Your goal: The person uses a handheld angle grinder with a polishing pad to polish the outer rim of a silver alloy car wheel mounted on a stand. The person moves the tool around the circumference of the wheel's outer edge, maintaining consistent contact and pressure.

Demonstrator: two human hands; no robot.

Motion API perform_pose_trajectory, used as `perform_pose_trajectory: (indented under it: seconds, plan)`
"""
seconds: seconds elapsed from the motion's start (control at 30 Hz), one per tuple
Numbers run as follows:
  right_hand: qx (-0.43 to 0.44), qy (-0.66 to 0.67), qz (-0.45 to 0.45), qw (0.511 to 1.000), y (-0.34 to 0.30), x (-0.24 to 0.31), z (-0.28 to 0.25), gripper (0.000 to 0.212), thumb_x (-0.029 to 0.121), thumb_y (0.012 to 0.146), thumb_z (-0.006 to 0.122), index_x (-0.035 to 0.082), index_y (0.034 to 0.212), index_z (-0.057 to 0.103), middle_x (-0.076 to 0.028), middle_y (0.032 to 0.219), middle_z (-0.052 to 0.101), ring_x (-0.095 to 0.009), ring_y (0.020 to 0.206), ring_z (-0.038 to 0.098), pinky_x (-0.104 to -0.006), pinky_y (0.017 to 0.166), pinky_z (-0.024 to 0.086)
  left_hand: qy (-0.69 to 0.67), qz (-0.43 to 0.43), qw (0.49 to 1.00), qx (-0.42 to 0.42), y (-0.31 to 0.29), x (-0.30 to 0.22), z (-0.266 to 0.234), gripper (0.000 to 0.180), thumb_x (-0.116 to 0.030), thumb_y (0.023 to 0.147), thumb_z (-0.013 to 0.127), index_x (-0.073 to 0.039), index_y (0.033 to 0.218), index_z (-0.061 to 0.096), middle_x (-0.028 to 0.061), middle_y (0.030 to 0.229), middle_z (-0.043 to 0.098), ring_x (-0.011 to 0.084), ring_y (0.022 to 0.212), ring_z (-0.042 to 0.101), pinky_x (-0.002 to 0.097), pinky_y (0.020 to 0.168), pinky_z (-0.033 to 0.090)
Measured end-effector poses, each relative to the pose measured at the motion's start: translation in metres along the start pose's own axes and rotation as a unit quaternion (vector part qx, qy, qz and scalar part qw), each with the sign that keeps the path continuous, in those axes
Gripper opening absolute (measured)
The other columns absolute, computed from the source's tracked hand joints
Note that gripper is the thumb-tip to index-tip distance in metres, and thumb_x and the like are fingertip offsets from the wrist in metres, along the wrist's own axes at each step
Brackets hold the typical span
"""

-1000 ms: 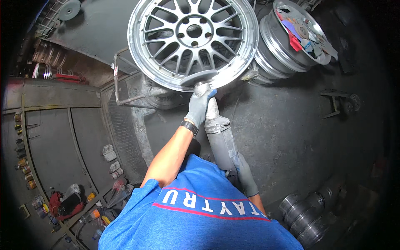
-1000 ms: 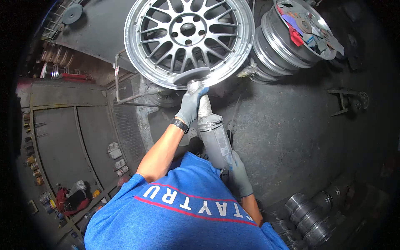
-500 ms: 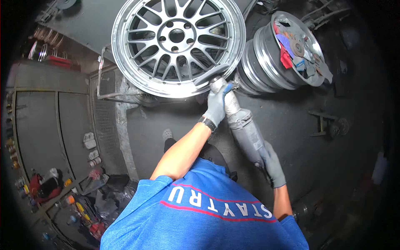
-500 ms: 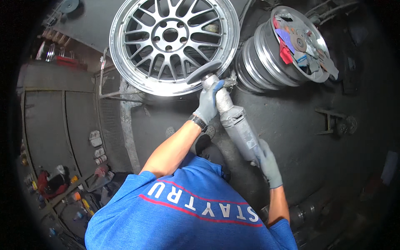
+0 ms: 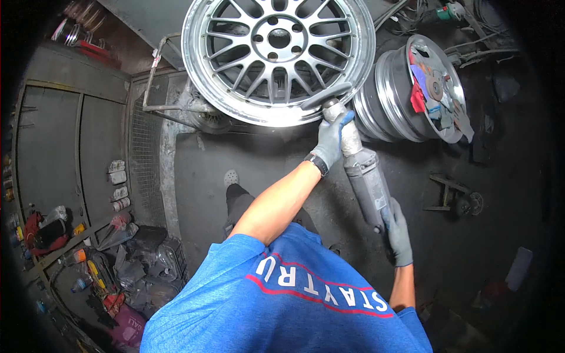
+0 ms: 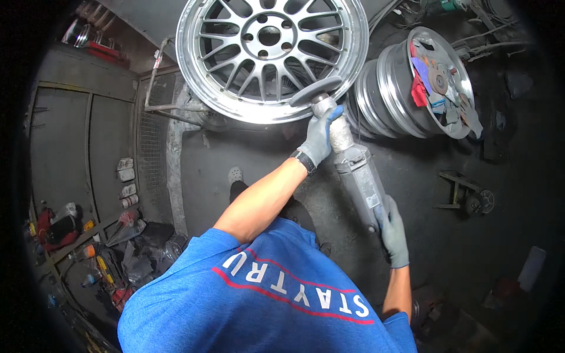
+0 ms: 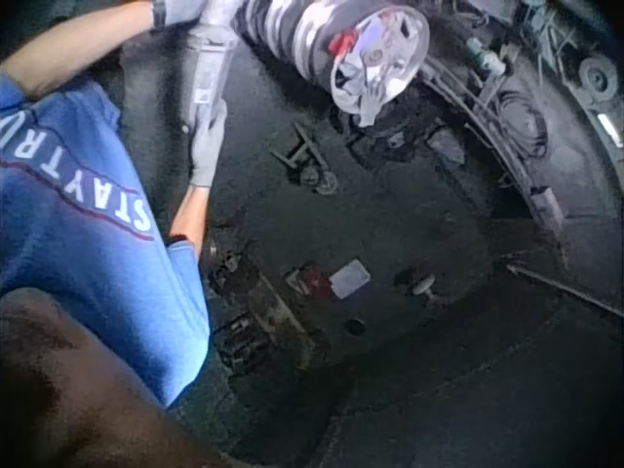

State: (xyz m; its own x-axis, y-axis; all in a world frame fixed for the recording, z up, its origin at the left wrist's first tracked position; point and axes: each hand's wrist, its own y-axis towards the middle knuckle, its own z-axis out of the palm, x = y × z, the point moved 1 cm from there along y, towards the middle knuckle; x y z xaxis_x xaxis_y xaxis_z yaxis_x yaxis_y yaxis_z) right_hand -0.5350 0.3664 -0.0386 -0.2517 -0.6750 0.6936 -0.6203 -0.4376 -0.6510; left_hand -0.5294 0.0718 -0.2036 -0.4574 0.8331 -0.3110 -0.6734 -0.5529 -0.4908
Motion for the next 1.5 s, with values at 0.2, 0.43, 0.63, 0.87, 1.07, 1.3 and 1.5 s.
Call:
perform_pose_trajectory:
  seconds: [0.2, 0.43, 0.63, 0.87, 1.07, 1.3, 1.5]
  plan:
    - [-0.014, 0.122, 0.056, 0.991, -0.042, -0.038, 0.108, 0.058, 0.038, 0.113, 0.062, 0.007, 0.161, 0.05, -0.004, 0.143, 0.063, -0.011, 0.106, 0.063, -0.0247, 0.072, 0.054, 0.086, -0.014, 0.996, 0.012, -0.03, -0.043, -0.068, 0.024, -0.019, 0.1, 0.08, -0.009, 0.119, 0.07, 0.0064, 0.093, 0.073, 0.0211, 0.076, 0.073, 0.0383, 0.068, 0.062]
    - [0.004, 0.26, 0.024, 0.965, -0.073, -0.075, 0.243, 0.069, 0.042, 0.112, 0.063, -0.005, 0.161, 0.048, -0.018, 0.156, 0.058, -0.027, 0.143, 0.054, -0.0406, 0.121, 0.042, 0.277, 0.007, 0.961, 0.021, -0.066, -0.127, -0.11, 0.035, -0.021, 0.093, 0.088, -0.007, 0.122, 0.073, 0.0012, 0.11, 0.074, 0.0126, 0.097, 0.069, 0.0324, 0.086, 0.056]
    - [0.057, 0.373, 0.129, 0.917, -0.077, -0.084, 0.304, 0.063, 0.039, 0.112, 0.063, 0.0, 0.16, 0.051, -0.016, 0.149, 0.062, -0.025, 0.134, 0.06, -0.039, 0.114, 0.048, 0.391, 0.021, 0.92, -0.022, -0.08, -0.183, -0.114, 0.032, -0.019, 0.089, 0.089, -0.006, 0.114, 0.075, 0.0035, 0.105, 0.076, 0.0149, 0.091, 0.07, 0.0334, 0.083, 0.057]
    - [0.054, 0.316, 0.055, 0.946, -0.053, -0.122, 0.276, 0.057, 0.034, 0.115, 0.058, 0.001, 0.161, 0.052, -0.013, 0.149, 0.063, -0.023, 0.135, 0.06, -0.0369, 0.115, 0.047, 0.345, -0.011, 0.938, -0.037, -0.077, -0.164, -0.11, 0.027, -0.017, 0.093, 0.088, -0.009, 0.116, 0.075, 0.0009, 0.104, 0.074, 0.0128, 0.09, 0.069, 0.0326, 0.079, 0.057]
    - [0.019, 0.166, 0.048, 0.985, -0.035, -0.098, 0.151, 0.065, 0.046, 0.11, 0.064, 0.009, 0.162, 0.051, -0.004, 0.143, 0.065, -0.014, 0.116, 0.064, -0.0296, 0.079, 0.057, 0.209, -0.045, 0.976, -0.023, -0.051, -0.084, -0.09, 0.043, -0.019, 0.092, 0.091, -0.011, 0.129, 0.071, 0.0008, 0.109, 0.072, 0.014, 0.096, 0.069, 0.0326, 0.084, 0.058]
    - [-0.015, 0.016, 0.024, 0.999, 0.011, -0.016, -0.005, 0.069, 0.036, 0.111, 0.066, -0.001, 0.165, 0.042, -0.015, 0.149, 0.062, -0.019, 0.11, 0.069, -0.0295, 0.074, 0.061, -0.006, -0.014, 1.0, 0.005, -0.007, -0.002, -0.012, 0.027, -0.017, 0.099, 0.081, -0.011, 0.122, 0.069, 0.0063, 0.103, 0.074, 0.0236, 0.094, 0.075, 0.0416, 0.086, 0.063]
    - [-0.047, -0.212, -0.141, 0.966, 0.057, 0.035, -0.099, 0.068, 0.04, 0.108, 0.067, -0.005, 0.158, 0.051, -0.026, 0.152, 0.064, -0.03, 0.143, 0.06, -0.0377, 0.122, 0.041, -0.079, 0.026, 0.997, 0.007, 0.023, 0.02, 0.061, 0.028, -0.018, 0.096, 0.084, -0.011, 0.119, 0.07, 0.0053, 0.105, 0.074, 0.0228, 0.095, 0.076, 0.0415, 0.089, 0.063]
